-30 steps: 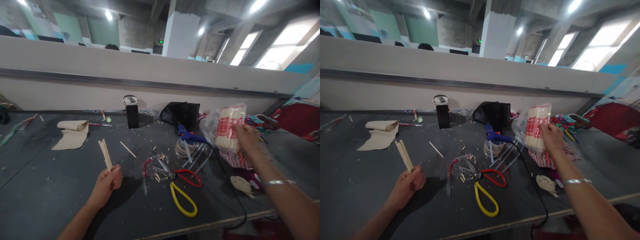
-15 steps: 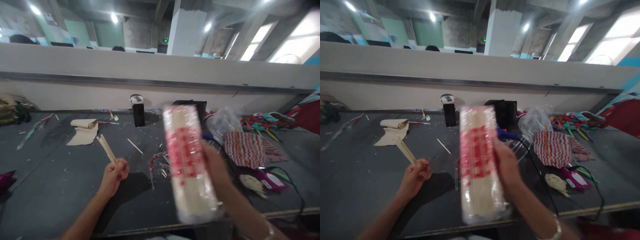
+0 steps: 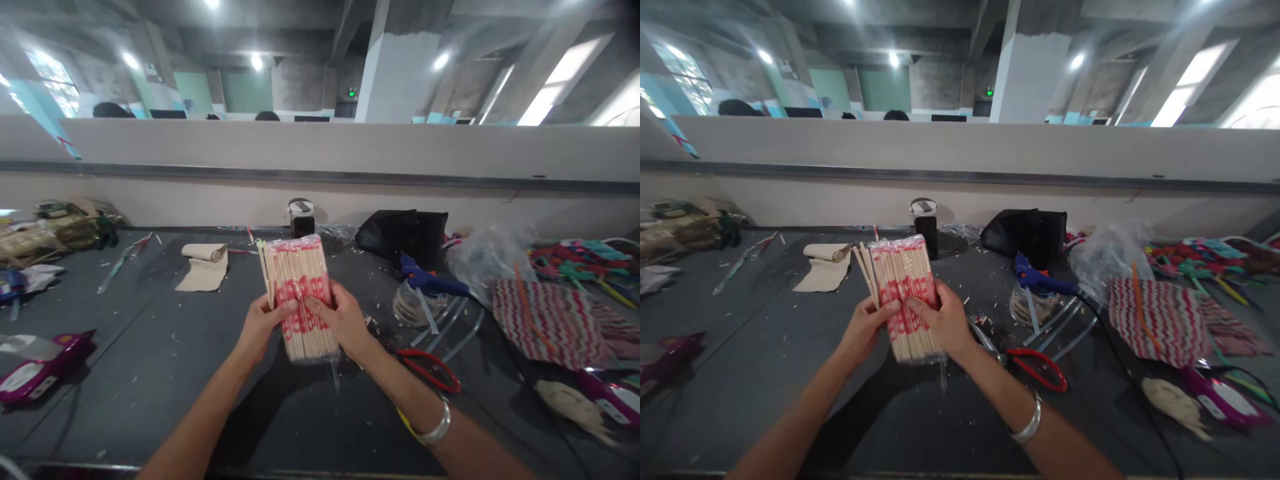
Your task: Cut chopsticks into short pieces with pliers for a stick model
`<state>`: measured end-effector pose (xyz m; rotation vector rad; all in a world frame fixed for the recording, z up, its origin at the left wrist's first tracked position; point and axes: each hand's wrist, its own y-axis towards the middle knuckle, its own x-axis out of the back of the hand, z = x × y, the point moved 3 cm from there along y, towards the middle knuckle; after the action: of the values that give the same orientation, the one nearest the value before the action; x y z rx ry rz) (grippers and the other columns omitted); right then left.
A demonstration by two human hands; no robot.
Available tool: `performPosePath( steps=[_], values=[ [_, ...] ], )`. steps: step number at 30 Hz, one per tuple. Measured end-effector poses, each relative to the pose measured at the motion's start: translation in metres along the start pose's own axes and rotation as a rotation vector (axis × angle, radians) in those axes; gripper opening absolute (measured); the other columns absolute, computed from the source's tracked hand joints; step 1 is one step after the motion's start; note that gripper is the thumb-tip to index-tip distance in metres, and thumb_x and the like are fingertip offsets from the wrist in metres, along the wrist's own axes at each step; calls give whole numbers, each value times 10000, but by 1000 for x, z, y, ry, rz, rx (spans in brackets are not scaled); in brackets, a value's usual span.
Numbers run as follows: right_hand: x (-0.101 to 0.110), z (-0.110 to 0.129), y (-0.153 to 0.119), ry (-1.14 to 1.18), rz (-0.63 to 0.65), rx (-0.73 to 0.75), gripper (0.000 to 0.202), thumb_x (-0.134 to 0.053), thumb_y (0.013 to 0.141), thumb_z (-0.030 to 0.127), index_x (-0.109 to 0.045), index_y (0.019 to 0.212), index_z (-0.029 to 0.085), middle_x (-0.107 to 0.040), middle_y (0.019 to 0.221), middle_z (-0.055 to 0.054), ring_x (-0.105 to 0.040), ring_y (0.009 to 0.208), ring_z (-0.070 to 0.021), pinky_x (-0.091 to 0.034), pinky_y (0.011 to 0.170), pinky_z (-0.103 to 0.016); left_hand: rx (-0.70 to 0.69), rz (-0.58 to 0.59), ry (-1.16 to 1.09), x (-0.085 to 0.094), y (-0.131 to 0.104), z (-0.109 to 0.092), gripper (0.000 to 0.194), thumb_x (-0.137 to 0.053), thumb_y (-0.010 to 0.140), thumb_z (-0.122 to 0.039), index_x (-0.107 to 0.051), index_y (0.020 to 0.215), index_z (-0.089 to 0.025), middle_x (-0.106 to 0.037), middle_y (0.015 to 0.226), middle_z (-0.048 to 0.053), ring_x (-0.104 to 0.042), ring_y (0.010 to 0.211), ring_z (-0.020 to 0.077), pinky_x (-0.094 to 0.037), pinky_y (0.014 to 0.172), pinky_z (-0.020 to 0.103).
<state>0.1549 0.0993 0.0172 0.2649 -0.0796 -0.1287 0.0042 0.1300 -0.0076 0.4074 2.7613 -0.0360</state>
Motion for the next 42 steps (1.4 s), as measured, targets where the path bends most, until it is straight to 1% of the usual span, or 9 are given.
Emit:
performPosePath(
  steps=[4, 8, 12, 18, 23, 27, 33, 38, 42],
  values=[
    [2, -11, 2, -27, -73, 58, 287, -671, 729, 357, -617, 954, 187, -671, 886, -29, -595, 800, -190, -481, 732, -299, -91, 26, 47, 4, 18, 3, 231, -785, 600, -256, -684, 773, -140, -673, 703, 8, -595, 625, 121, -489, 638, 242],
    [-3, -31, -3, -42, -18, 12, 259, -675, 721, 359, -608, 910, 194, -669, 847, -20, -590, 769, -186, -479, 719, -296, -49, 101, 77, 15, 19, 17, 210, -782, 590, -230, -694, 760, -143, -671, 681, 8, -595, 616, 132, -491, 646, 262],
    [0, -35, -4, -193, -7, 47, 230, -682, 722, 360, -601, 871, 204, -660, 843, -30, -580, 776, -192, -462, 736, -299, -23, 91, 119, 23, 17, 21, 219, -789, 574, -234, -705, 755, -142, -683, 708, 25, -601, 632, 146, -490, 661, 271],
    [0, -41, 0, -154, 96, 7, 312, -651, 751, 398, -592, 989, 205, -678, 895, -49, -602, 833, -216, -477, 767, -332, -22, 70, 224, 26, 21, 21, 214, -787, 564, -233, -709, 737, -135, -667, 676, 23, -601, 652, 162, -486, 681, 277],
    [1, -45, 1, -108, 107, 11, 369, -659, 751, 402, -590, 1048, 195, -674, 988, -59, -612, 846, -208, -479, 803, -345, -68, 94, 247, 24, 19, 20, 202, -773, 590, -259, -706, 732, -132, -677, 711, 31, -590, 643, 147, -477, 665, 256],
    [0, -49, 1, -38, 148, 0, 366, -637, 773, 401, -589, 1060, 180, -667, 1014, -58, -609, 893, -205, -478, 827, -345, -104, 11, 134, 25, 18, 20, 227, -757, 628, -327, -683, 693, -123, -641, 631, 12, -572, 605, 129, -467, 633, 237],
    [-10, -54, -4, 156, 368, -103, 362, -675, 739, 391, -588, 1020, 180, -664, 1009, -50, -616, 927, -209, -486, 849, -360, 4, -249, -121, 29, 19, 20, 326, -716, 665, -452, -630, 664, -138, -621, 531, -5, -556, 473, 114, -464, 528, 232],
    [-13, -48, -9, 278, 395, -185, 400, -692, 720, 368, -589, 1065, 196, -668, 1007, -44, -616, 944, -203, -492, 849, -359, 88, -297, -195, 24, 18, 16, 397, -712, 651, -497, -658, 741, -114, -676, 600, 50, -620, 519, 163, -504, 558, 279],
    [-15, -44, -11, 305, 428, -268, 453, -676, 723, 380, -563, 1123, 201, -663, 958, -47, -623, 787, -164, -512, 565, -240, 72, -383, -237, 29, 21, 15, 444, -708, 647, -517, -666, 801, -103, -705, 692, 73, -633, 546, 166, -523, 583, 297]
  ],
)
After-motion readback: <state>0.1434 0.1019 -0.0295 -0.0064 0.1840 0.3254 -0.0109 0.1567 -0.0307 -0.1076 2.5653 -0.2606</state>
